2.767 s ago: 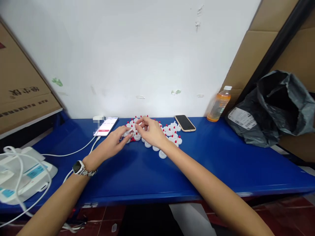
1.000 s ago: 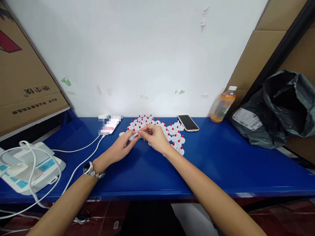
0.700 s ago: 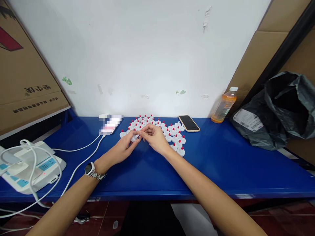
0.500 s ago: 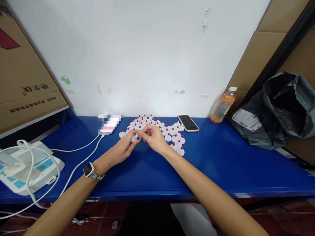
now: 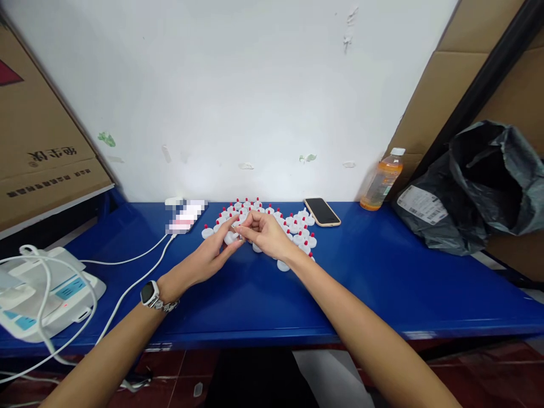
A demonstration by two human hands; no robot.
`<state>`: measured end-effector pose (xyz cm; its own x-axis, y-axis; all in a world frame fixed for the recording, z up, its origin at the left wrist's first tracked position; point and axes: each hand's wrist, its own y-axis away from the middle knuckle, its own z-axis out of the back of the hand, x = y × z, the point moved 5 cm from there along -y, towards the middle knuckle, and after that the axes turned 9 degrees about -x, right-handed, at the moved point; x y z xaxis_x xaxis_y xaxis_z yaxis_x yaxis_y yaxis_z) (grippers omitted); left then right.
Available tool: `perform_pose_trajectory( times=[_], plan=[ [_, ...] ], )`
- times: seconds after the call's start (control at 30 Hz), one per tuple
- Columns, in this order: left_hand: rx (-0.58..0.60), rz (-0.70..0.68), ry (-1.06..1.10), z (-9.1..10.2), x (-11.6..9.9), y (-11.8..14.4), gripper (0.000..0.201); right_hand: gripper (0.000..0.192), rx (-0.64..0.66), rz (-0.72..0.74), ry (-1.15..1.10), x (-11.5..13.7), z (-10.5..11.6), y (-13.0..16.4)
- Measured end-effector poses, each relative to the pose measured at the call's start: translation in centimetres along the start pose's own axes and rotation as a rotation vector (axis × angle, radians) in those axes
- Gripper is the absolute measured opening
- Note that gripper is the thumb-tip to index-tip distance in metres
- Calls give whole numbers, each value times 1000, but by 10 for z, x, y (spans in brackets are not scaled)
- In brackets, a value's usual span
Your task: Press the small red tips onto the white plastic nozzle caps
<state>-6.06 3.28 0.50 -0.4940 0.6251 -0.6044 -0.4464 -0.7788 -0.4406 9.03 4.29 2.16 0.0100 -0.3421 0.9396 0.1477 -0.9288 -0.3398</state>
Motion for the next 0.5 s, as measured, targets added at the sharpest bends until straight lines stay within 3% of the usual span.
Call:
perform_pose_trajectory(
  times=[0.1,0.23,0.4,0.5],
  plan=[
    [-146,26,-37,17,12,-5,66,26,-41,66,204,-3,2,-1],
    [-293,36,-30,36,22,-6,47,8,125,161,567,-7,-8,0],
    [-222,-18,-57,29,14,-6,39,10,187,359,945,-3,-12,-7],
    [-177,-69,-89,24,6,-7,37,3,154,365,1022,0,-7,-9]
  ],
)
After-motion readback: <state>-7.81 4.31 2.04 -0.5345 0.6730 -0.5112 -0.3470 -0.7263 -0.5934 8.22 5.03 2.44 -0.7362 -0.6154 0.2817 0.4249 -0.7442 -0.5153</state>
